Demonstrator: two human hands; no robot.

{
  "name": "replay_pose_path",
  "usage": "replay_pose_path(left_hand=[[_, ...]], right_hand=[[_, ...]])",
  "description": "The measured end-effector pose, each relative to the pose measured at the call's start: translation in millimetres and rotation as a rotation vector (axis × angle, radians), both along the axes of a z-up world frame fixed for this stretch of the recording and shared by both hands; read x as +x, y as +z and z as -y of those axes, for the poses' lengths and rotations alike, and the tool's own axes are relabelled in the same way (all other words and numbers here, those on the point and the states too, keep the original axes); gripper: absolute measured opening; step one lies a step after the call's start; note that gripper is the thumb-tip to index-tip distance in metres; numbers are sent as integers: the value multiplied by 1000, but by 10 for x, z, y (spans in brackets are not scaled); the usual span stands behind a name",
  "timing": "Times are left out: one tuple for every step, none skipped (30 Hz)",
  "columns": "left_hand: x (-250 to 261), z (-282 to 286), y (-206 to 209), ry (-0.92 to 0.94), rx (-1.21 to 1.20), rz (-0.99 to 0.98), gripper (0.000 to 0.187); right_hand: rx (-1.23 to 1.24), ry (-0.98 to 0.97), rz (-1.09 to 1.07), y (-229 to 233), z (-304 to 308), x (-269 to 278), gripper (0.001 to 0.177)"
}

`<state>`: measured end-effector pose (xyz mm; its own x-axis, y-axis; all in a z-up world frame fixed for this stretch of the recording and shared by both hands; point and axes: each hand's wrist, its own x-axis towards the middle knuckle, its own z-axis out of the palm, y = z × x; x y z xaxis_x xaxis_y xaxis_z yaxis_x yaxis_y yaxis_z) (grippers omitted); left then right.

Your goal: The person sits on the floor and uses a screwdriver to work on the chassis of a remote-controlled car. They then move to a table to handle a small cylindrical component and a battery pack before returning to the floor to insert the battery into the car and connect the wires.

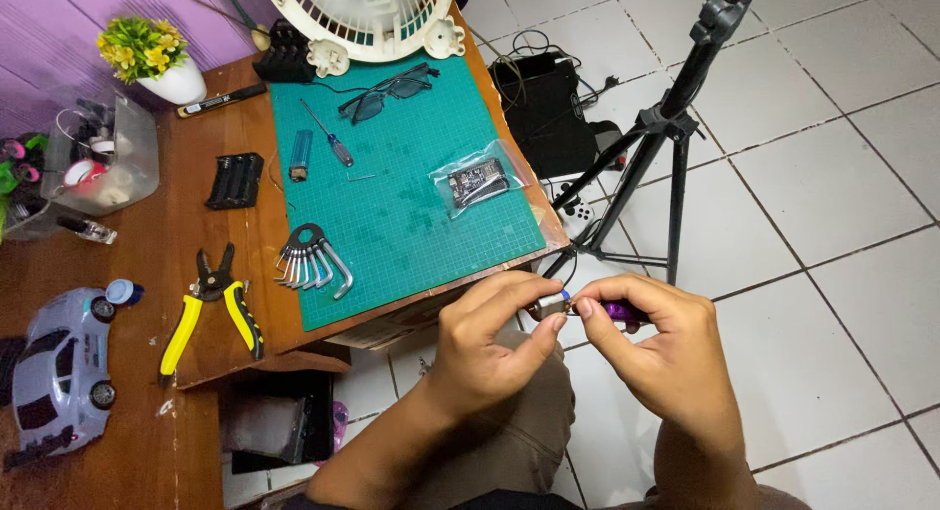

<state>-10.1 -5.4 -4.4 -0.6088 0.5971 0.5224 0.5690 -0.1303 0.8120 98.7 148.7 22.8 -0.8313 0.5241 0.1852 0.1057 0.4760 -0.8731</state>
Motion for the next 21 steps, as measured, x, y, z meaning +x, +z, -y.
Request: replay_pose_path(left_hand=[[4, 7, -2, -8, -4, 14, 30], [6, 10, -1, -14, -7, 26, 30], [6, 13, 0, -21, -10, 38, 30], [6, 16, 0, -24, -2, 36, 30], [5, 18, 1, -27, 6, 33, 30], [5, 19, 0, -30, 14, 31, 29], [9, 20, 0, -30, 12, 55, 29], [15, 21, 0, -30, 11, 79, 29], [19, 24, 0, -30, 10, 103, 28], [19, 25, -1, -30, 10, 101, 28], [19, 26, -1, -31, 10, 99, 28], [20, 26, 0, -32, 10, 97, 28], [22, 28, 2, -31, 10, 101, 27], [23, 31, 4, -29, 10, 104, 27], [23, 35, 7, -27, 10, 107, 27], [26, 37, 10, -27, 12, 112, 27], [32, 39, 13, -28, 14, 118, 27], [37, 37, 11, -27, 16, 123, 27], [41, 34, 5, -18, 22, 109, 27], [42, 35, -3, -3, 24, 93, 27], [43, 42, -11, 11, 26, 76, 26]], right_hand=[[13, -4, 1, 6, 8, 6, 10], [27, -8, 0, 13, 14, 6, 10], [40, -11, 0, 20, 19, 7, 9], [36, -11, 0, 27, 24, 9, 9], [31, -11, -1, 34, 30, 11, 9], [26, -11, -1, 42, 34, 12, 9], [26, -7, 1, 51, 37, 12, 9], [27, -1, 2, 61, 39, 8, 9], [28, 4, 4, 73, 42, 4, 9], [41, 12, -1, 88, 47, 7, 9], [53, 20, -6, 105, 56, 14, 9], [66, 27, -10, 120, 63, 19, 9], [71, 46, -32, 133, 64, 19, 9], [75, 67, -53, 145, 63, 17, 10], [80, 87, -75, 154, 64, 15, 10], [83, 83, -65, 159, 66, 14, 11], [85, 79, -55, 159, 68, 13, 11], [88, 76, -46, 153, 66, 14, 11], [98, 69, -46, 142, 64, 22, 10], [105, 68, -49, 121, 62, 26, 9], [111, 67, -52, 95, 68, 37, 9]])
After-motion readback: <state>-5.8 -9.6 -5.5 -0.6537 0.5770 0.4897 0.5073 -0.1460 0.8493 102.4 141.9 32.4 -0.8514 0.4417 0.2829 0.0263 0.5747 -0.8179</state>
